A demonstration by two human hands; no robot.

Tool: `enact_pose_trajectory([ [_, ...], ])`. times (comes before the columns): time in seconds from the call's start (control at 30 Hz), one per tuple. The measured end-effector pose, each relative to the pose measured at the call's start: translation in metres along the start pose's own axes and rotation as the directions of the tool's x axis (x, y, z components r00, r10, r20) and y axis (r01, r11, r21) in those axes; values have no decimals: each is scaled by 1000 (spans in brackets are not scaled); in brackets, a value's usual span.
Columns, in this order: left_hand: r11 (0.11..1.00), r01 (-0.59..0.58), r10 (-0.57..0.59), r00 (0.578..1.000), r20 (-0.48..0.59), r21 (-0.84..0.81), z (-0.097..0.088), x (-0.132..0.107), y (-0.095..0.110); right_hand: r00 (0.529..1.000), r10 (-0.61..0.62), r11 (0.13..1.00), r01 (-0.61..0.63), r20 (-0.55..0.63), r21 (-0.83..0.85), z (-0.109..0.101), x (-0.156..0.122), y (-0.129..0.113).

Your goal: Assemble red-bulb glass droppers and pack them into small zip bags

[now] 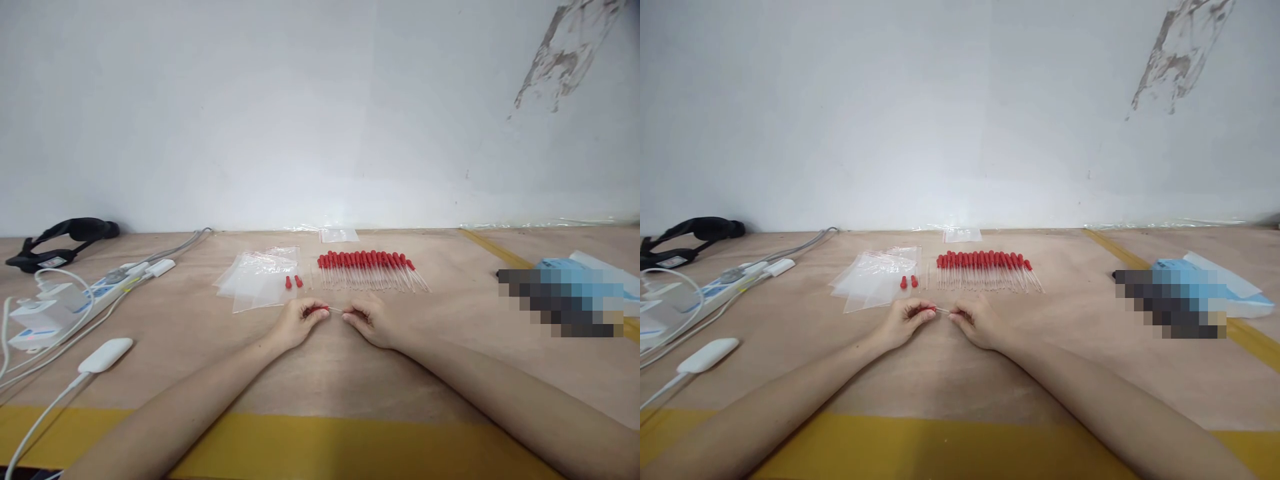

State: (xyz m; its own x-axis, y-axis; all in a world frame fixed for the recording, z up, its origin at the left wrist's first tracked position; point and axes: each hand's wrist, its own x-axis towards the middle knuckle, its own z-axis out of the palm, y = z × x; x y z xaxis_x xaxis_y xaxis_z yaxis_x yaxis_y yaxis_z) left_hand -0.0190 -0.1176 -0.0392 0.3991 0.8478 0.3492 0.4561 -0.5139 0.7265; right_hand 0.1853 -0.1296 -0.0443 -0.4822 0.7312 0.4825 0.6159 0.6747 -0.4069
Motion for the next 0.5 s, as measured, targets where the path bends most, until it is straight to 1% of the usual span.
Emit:
enact_pose_trajectory([
  [0.13,999,33,-33,999,6,-42,-1,0,-4,1000,1,1000,-2,25,17,0,2,1],
  [0.23,994,26,-19,998,63,-103,-1,-1,-5,997,-10,1000,10,73,-4,-5,4,2],
  [0.3,994,10,3,993,117,-110,-2,-2,-4,994,-27,999,31,110,-33,-11,5,2],
  [0.4,999,-3,11,991,135,-53,-2,-3,-1,991,-37,989,55,129,-137,-16,7,-2],
  [0.5,999,-11,9,996,88,30,-1,-3,2,997,-31,969,46,68,-242,-15,6,-7],
])
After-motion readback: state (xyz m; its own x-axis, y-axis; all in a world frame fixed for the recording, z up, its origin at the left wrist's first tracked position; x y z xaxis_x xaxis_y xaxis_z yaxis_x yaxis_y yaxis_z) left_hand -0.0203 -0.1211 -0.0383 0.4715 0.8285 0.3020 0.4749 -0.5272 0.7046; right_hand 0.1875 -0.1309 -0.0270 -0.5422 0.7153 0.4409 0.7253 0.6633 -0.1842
